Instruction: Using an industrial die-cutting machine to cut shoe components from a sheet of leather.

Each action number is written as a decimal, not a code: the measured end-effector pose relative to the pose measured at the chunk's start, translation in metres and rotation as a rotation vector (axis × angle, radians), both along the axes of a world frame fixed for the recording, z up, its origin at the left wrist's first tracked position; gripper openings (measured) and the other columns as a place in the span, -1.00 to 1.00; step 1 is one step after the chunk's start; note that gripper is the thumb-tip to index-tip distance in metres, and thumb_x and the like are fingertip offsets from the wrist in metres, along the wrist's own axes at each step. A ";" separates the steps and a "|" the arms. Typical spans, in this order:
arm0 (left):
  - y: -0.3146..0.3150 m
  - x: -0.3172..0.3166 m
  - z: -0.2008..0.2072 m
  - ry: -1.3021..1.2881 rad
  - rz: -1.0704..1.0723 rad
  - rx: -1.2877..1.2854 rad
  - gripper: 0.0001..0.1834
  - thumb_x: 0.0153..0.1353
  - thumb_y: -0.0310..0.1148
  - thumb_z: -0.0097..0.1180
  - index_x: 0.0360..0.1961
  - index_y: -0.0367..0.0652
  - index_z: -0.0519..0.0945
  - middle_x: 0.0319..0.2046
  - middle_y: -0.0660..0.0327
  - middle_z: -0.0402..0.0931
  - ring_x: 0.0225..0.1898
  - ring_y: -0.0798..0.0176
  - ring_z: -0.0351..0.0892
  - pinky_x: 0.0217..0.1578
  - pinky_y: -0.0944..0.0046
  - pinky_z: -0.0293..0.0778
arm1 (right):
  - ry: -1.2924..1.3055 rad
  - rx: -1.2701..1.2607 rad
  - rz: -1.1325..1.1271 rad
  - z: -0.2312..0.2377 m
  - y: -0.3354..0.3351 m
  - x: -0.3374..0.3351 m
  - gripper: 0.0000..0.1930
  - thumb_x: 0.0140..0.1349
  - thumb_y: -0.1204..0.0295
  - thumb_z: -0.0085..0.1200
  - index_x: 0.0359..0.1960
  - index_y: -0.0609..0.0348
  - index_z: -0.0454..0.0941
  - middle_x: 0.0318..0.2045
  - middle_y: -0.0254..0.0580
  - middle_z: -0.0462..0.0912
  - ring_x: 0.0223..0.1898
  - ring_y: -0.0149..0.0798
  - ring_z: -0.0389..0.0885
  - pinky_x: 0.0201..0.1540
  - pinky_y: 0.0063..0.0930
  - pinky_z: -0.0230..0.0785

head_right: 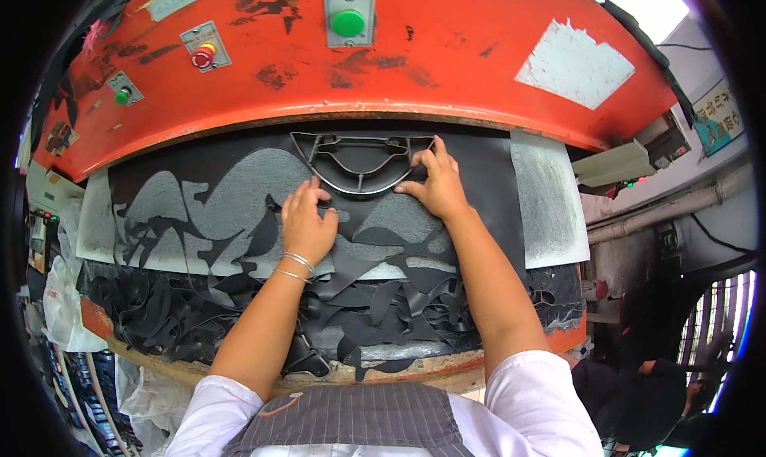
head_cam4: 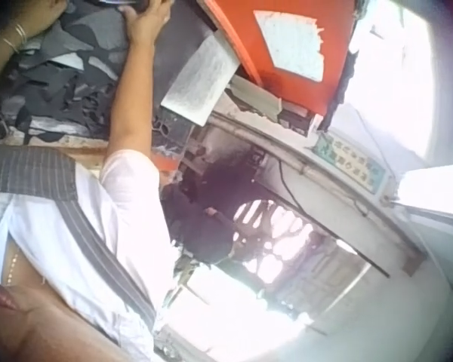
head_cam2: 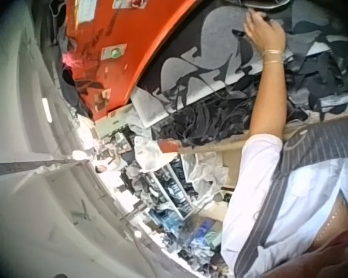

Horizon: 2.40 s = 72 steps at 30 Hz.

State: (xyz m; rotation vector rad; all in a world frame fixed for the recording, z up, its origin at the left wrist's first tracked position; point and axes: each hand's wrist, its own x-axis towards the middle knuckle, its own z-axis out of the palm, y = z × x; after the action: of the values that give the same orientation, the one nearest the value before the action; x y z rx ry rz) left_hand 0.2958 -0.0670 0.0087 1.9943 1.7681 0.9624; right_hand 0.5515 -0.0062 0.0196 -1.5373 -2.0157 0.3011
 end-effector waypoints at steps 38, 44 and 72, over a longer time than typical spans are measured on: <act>-0.313 -0.116 0.037 0.092 -0.199 -0.056 -0.85 0.00 -0.22 0.24 -0.55 -0.03 0.69 -0.55 0.22 0.54 -0.44 0.09 0.54 -0.42 0.13 0.48 | -0.330 -0.185 0.384 0.036 -0.374 -0.093 -0.43 -0.17 0.18 0.37 -0.10 0.16 0.52 -0.27 -0.22 0.53 -0.14 -0.14 0.51 -0.14 -0.35 0.44; -0.305 -0.091 0.041 0.155 -0.098 -0.003 -0.84 -0.06 -0.24 0.28 -0.66 -0.05 0.66 -0.61 0.22 0.52 -0.47 0.07 0.51 -0.44 0.13 0.44 | -0.324 -0.158 0.404 0.041 -0.359 -0.080 -0.56 -0.19 0.28 0.36 -0.25 0.15 0.52 -0.30 -0.23 0.52 -0.17 -0.16 0.50 -0.14 -0.36 0.44; -0.152 0.021 0.099 -1.207 0.158 -0.283 -0.39 0.44 0.06 -0.24 0.13 -0.32 0.39 0.01 0.16 0.50 -0.02 0.28 0.44 0.00 0.24 0.33 | 0.074 0.562 0.547 0.096 -0.093 -0.081 -0.82 -0.06 0.28 0.18 -0.53 0.11 0.55 -0.44 -0.25 0.55 -0.23 -0.18 0.42 -0.15 -0.27 0.22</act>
State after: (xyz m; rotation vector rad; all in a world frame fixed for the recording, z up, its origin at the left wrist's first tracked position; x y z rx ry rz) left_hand 0.3167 -0.2185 0.1081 0.7332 1.2110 1.4136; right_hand 0.4703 -0.0987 0.1156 -0.6193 -2.1820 -0.0113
